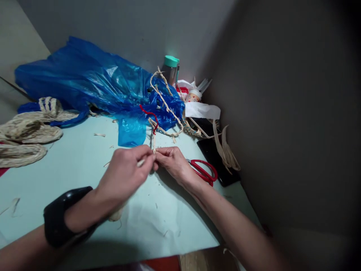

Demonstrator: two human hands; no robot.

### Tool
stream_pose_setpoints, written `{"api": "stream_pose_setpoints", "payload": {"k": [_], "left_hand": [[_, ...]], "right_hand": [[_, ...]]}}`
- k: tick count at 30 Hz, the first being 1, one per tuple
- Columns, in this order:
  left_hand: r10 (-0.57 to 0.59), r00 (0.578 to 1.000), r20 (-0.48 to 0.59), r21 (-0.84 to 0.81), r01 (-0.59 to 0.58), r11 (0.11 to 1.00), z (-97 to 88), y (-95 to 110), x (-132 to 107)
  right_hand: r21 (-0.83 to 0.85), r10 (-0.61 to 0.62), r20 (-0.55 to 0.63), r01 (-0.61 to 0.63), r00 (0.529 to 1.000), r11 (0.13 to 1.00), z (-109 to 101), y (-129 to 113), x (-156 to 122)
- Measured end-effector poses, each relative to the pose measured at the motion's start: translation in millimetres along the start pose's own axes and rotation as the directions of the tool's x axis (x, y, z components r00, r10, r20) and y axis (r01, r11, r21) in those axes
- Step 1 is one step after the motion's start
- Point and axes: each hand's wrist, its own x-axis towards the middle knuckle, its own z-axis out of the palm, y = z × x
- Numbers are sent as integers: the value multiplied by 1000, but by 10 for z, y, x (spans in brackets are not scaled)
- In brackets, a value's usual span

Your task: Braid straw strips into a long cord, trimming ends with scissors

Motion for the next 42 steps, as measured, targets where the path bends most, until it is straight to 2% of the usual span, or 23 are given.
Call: {"api": "stream_pose_setpoints", "payload": {"k": [2, 4, 7, 10, 12, 14, 15, 16, 17, 19, 21, 24, 27, 29, 31, 33, 36, 42], "left_hand": [[154, 987, 46, 141, -159, 977, 95, 4, -64], [242, 960, 143, 264, -273, 925, 175, 3, -107], [237, 937, 256, 352, -319, 880, 207, 11, -113], [232, 940, 251, 291, -302, 908, 127, 28, -68], [211, 968, 133, 176, -233, 956, 41, 21, -14], [113, 993, -29, 39, -111, 993, -27, -17, 59], [47, 996, -75, -33, -50, 998, -43, -48, 100], [-11, 999, -48, -138, 5, 990, -43, -84, 139], [-51, 998, 24, -267, 55, 962, -29, -123, 174], [-61, 966, 251, -532, 190, 825, 31, -197, 227], [-46, 917, 396, -668, 322, 670, 101, -251, 251], [-84, 870, 485, -712, 449, 539, 163, -287, 252], [-130, 848, 514, -727, 511, 458, 177, -287, 243], [-162, 849, 503, -734, 519, 438, 177, -282, 241], [-197, 853, 484, -728, 517, 451, 175, -280, 241], [-228, 857, 463, -725, 514, 459, 173, -283, 240], [-274, 860, 431, -727, 511, 459, 176, -297, 235], [-349, 852, 390, -716, 519, 467, 179, -304, 209]], "right_hand": [[96, 45, 0, -45, 999, 994, 0, -26, -2], [145, 129, 16, -129, 992, 981, -5, -69, -12], [173, 204, 49, -210, 978, 962, -13, -122, -36], [187, 169, 50, -175, 984, 967, -10, -124, -54], [160, 123, 60, -131, 991, 978, -6, -110, -61], [121, 98, 67, -105, 993, 987, -2, -103, -66], [103, 96, 67, -102, 993, 989, 0, -105, -69], [99, 95, 69, -101, 993, 990, 2, -110, -71], [106, 90, 80, -98, 993, 990, 2, -117, -74], [119, 74, 115, -88, 991, 989, -1, -135, -77], [101, 89, 153, -105, 984, 989, -11, -153, -78], [-28, 125, 188, -122, 974, 992, -23, -177, -80], [-266, 31, 172, 16, 985, 964, -6, -206, -113], [-465, -31, 112, 80, 993, 882, 26, -239, -162], [-661, -43, 17, 44, 999, 749, 64, -282, -220], [-787, -31, -39, -12, 999, 617, 96, -325, -265], [-844, 0, -4, -3, 1000, 536, 112, -363, -279], [-852, 58, 59, 20, 997, 524, 42, -369, -250]]}}
